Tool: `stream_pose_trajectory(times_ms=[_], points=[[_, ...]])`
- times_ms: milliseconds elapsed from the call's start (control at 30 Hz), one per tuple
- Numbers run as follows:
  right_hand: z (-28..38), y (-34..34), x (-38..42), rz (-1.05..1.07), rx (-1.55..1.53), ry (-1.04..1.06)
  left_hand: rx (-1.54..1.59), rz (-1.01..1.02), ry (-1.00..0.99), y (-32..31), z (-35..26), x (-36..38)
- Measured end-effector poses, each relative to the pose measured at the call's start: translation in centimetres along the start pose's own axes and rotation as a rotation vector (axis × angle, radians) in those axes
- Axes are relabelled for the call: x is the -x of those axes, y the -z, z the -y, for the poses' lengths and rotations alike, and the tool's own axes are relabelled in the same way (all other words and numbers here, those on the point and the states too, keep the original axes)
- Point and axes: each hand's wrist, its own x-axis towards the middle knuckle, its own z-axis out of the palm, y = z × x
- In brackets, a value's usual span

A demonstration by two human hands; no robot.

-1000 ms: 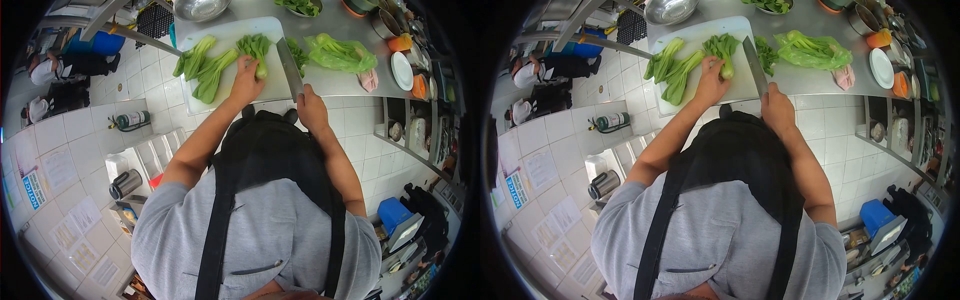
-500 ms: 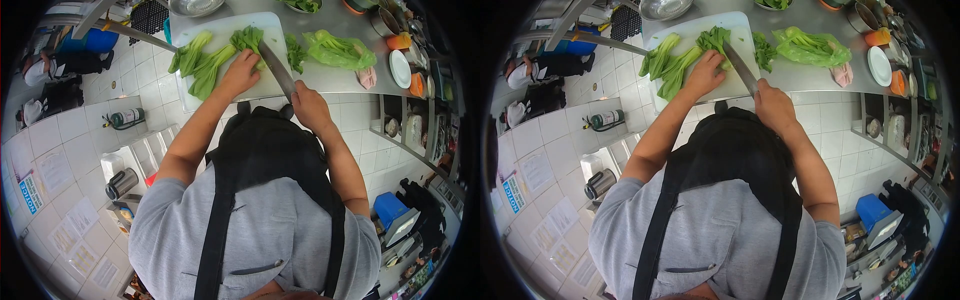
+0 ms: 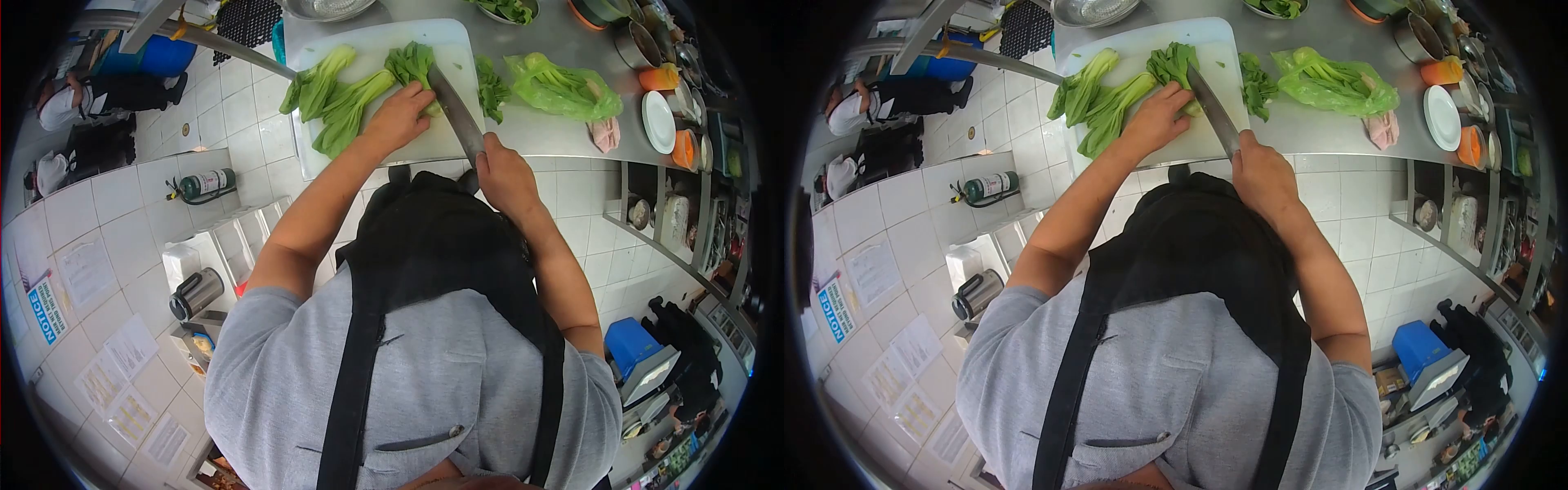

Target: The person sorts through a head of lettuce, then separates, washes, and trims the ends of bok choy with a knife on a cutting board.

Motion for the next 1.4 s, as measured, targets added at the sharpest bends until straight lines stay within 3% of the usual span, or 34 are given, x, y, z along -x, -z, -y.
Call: stream_pose_trajectory(times_ms=[333, 400, 733, 833, 900, 933, 1000, 1067, 1200, 1267, 1400], points=[[1.0, -3.9, -2.0, -0.002, 0.038, -0.048, 0.011, 0.048, 0.019, 0.1, 0.2, -0.3], [0.5, -5.5, -3.4, -0.012, 0.069, 0.031, -0.003, 0.076, 0.0, 0.6, 0.1, -0.3], [-3.0, -2.8, 0.3, 0.046, -0.055, -0.085, -0.088, 0.059, -0.006, -0.1, 0.9, 1.5], [-3.3, -2.3, -0.1, 0.065, -0.09, -0.079, -0.086, -0.009, -0.021, -0.1, 1.4, 1.6], [-3.3, -1.9, -0.8, 0.099, -0.077, -0.041, -0.136, -0.119, -0.272, 0.5, 2.1, 0.9], [-3.8, -2.1, -1.2, 0.092, -0.079, -0.044, -0.137, -0.118, -0.279, 1.6, 1.8, 0.7], [-5.2, -2.6, -1.8, 0.059, -0.21, -0.012, 0.232, -0.158, -0.043, 4.8, 1.4, 0.3], [-5.3, -1.9, -2.1, 0.099, -0.286, -0.059, 0.344, -0.349, -0.018, 8.2, 2.2, -0.5], [-5.8, -1.6, -2.5, 0.102, -0.432, -0.117, 0.401, -0.506, 0.087, 14.1, 1.7, -1.1], [-6.2, -1.5, -2.9, 0.06, -0.356, -0.092, 0.158, -0.648, -0.18, 15.0, 0.0, -1.5], [-6.0, -1.7, -2.8, -0.009, -0.149, -0.05, -0.096, -0.463, -0.176, 7.8, -1.4, -1.0]])
